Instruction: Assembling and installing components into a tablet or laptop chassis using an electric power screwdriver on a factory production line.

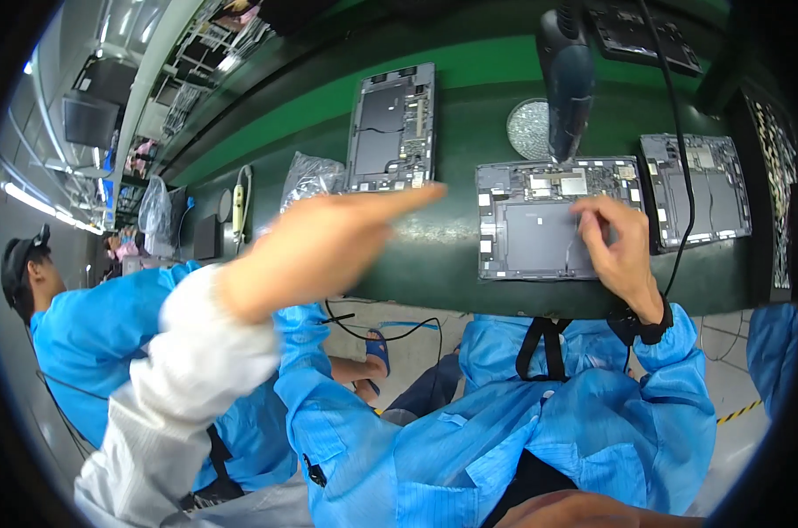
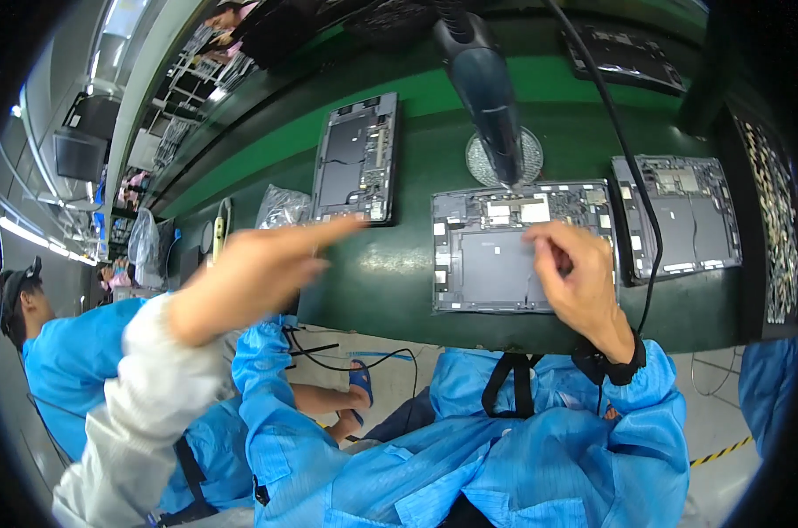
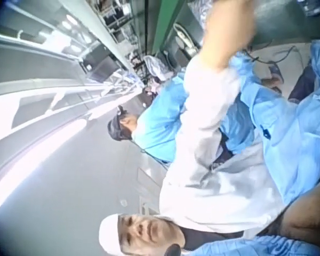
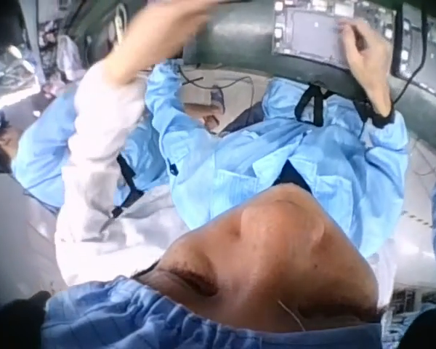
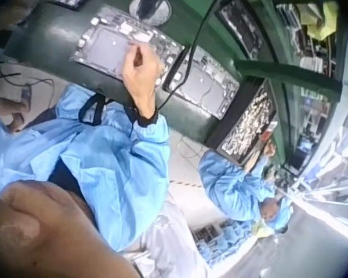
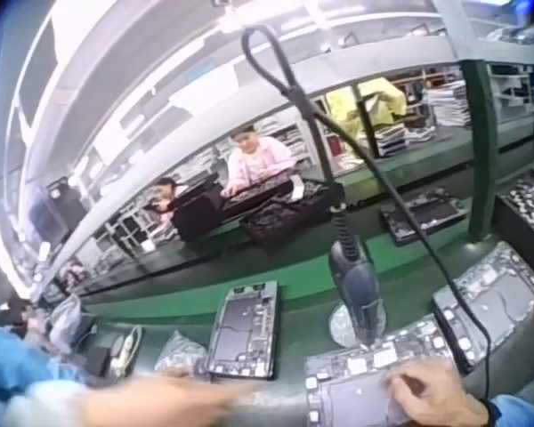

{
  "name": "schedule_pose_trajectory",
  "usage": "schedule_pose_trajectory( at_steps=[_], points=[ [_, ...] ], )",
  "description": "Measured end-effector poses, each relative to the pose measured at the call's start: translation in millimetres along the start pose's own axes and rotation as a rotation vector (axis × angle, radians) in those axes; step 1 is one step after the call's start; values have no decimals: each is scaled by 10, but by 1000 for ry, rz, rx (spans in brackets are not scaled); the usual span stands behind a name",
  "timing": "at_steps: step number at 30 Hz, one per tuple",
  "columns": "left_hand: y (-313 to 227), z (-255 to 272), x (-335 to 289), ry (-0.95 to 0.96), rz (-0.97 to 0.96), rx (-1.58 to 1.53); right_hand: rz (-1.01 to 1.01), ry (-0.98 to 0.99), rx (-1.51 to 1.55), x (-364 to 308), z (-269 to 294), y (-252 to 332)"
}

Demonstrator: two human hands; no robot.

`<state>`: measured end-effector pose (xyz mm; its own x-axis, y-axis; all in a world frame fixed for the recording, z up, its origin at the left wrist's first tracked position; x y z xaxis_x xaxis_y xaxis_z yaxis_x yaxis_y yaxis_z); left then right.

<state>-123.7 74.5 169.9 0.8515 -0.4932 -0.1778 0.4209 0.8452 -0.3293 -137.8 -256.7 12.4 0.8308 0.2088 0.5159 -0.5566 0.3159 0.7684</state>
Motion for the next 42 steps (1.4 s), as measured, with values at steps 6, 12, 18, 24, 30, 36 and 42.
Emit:
schedule_pose_trajectory(
  at_steps=[6, 12, 18, 24, 30, 36, 42],
  points=[
    [-566, -1025, 1028, 268, -32, 90, 140, 107, -607, -47, 153, 16],
    [-850, -1360, 1459, 233, -5, 109, 77, 83, -697, -146, 269, 32],
    [-814, -1453, 1559, 164, -30, 93, 100, 73, -701, -196, 332, -46],
    [-887, -1526, 1608, 166, -34, 148, 78, 82, -672, -201, 343, -58],
    [-946, -1496, 1707, 165, -52, 170, 63, 69, -665, -180, 383, -38],
    [-936, -1459, 1625, 162, -53, 132, 103, -100, -504, -164, 439, -26],
    [-894, -1118, 1186, 408, -82, 51, 132, -129, -417, -173, 470, 54]
  ],
)
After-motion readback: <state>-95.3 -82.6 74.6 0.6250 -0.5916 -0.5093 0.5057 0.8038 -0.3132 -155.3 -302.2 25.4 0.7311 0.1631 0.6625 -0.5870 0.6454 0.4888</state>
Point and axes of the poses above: each hand's wrist, its own x-axis towards the middle knuckle, its own z-axis out of the back of the hand, y = z × x, the point moved 1 cm from there along x, towards the middle knuckle, and after that the axes turned 12 degrees about z, right-handed, at the moved point
